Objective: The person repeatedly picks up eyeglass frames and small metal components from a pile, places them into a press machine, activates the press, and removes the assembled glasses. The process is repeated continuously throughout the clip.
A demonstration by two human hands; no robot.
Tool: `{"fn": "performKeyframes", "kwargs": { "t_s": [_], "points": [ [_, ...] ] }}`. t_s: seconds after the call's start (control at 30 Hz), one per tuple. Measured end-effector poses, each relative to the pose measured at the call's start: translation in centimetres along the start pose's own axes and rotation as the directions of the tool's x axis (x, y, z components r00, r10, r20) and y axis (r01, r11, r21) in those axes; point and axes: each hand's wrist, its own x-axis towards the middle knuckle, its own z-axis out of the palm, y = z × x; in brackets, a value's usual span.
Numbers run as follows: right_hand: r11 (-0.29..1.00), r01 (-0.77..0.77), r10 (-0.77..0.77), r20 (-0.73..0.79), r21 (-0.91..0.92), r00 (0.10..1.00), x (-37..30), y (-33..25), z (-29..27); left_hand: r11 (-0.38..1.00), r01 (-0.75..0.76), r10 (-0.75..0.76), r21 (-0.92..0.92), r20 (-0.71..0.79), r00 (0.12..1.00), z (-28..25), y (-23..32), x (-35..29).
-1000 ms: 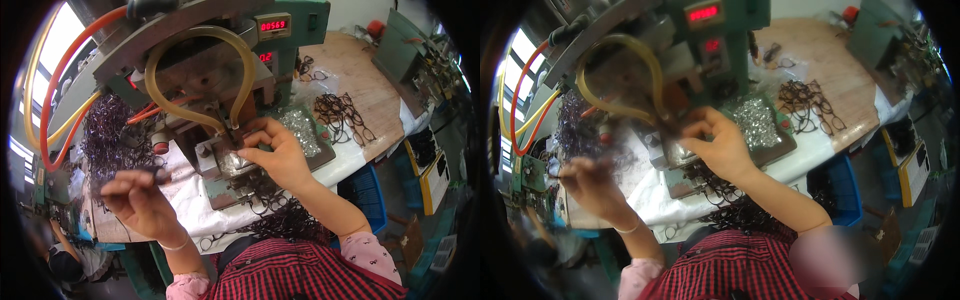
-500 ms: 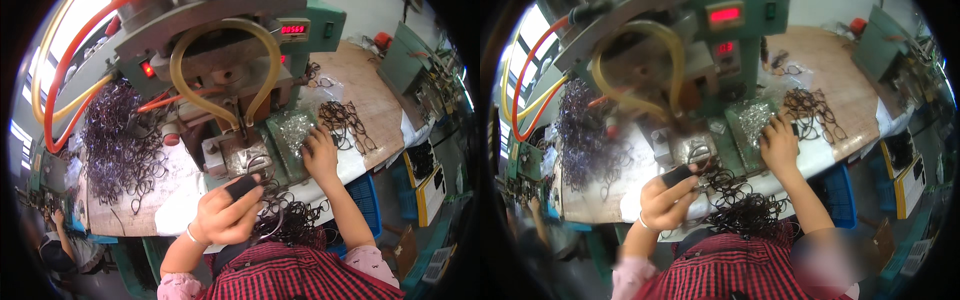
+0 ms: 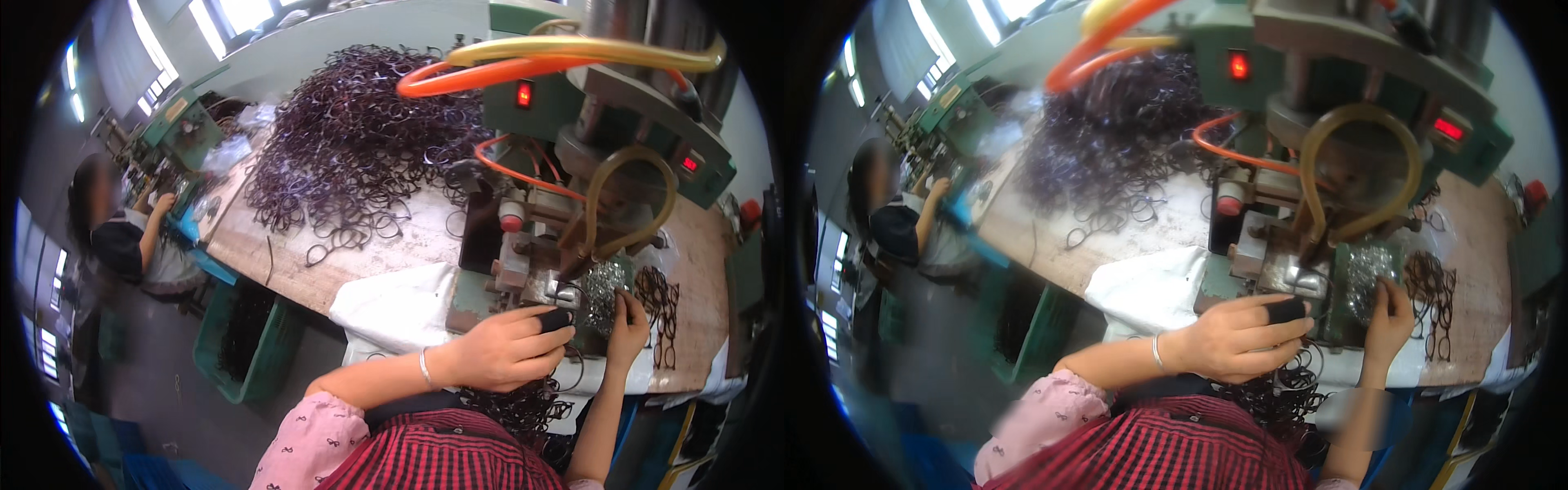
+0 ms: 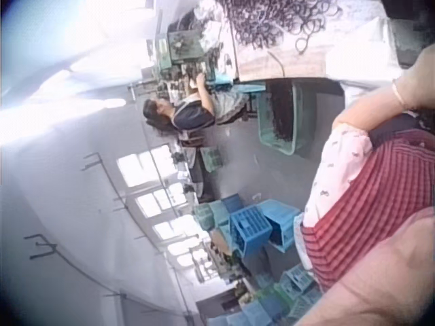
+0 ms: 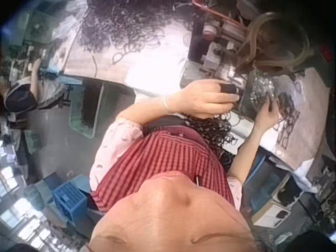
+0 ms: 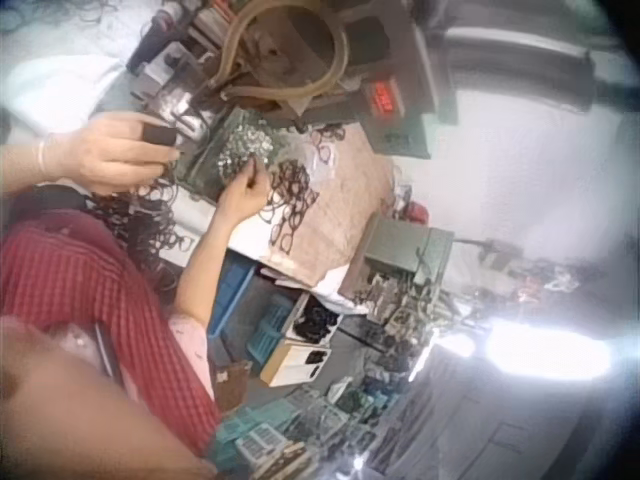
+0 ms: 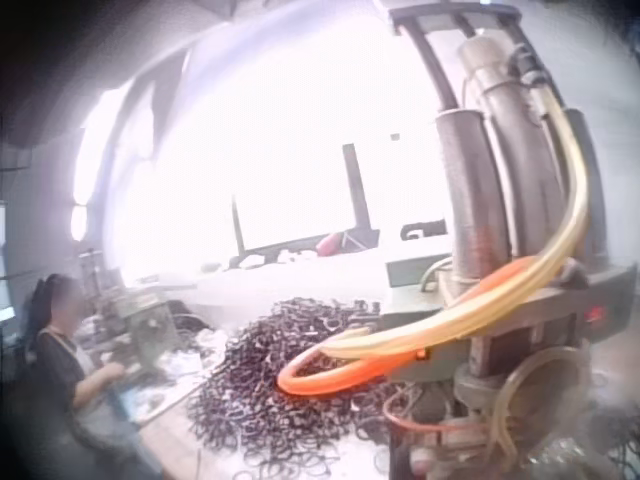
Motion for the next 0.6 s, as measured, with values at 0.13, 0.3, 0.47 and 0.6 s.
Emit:
{"fn": "performKeyframes", "kwargs": {
  "t_s": [0.13, 0.3, 0.47, 0.6],
  "points": [
    [0.996, -0.082, 0.082, 0.001, 0.040, 0.997, -0.8, 0.4, -0.7, 0.893, 0.253, -0.212, 0.373, -0.149, 0.966, -2.8, -0.4, -6.8],
    [0.997, -0.022, 0.018, 0.048, 0.070, 0.999, -0.8, -1.2, -1.0, 0.158, 0.720, -0.555, 0.676, -0.543, 0.631, -14.4, -11.8, -14.3],
    [0.972, -0.127, 0.096, 0.156, 0.198, 0.983, 0.6, -3.7, 2.0, -0.443, 0.595, -0.823, 0.670, -0.568, 0.026, -16.4, -19.6, -18.5],
    [0.999, -0.052, 0.051, 0.057, 0.018, 0.997, -1.2, -3.1, 0.4, -0.261, 0.836, -0.769, 0.482, -0.627, 0.122, -10.4, -20.5, -21.8]
  ]
}}
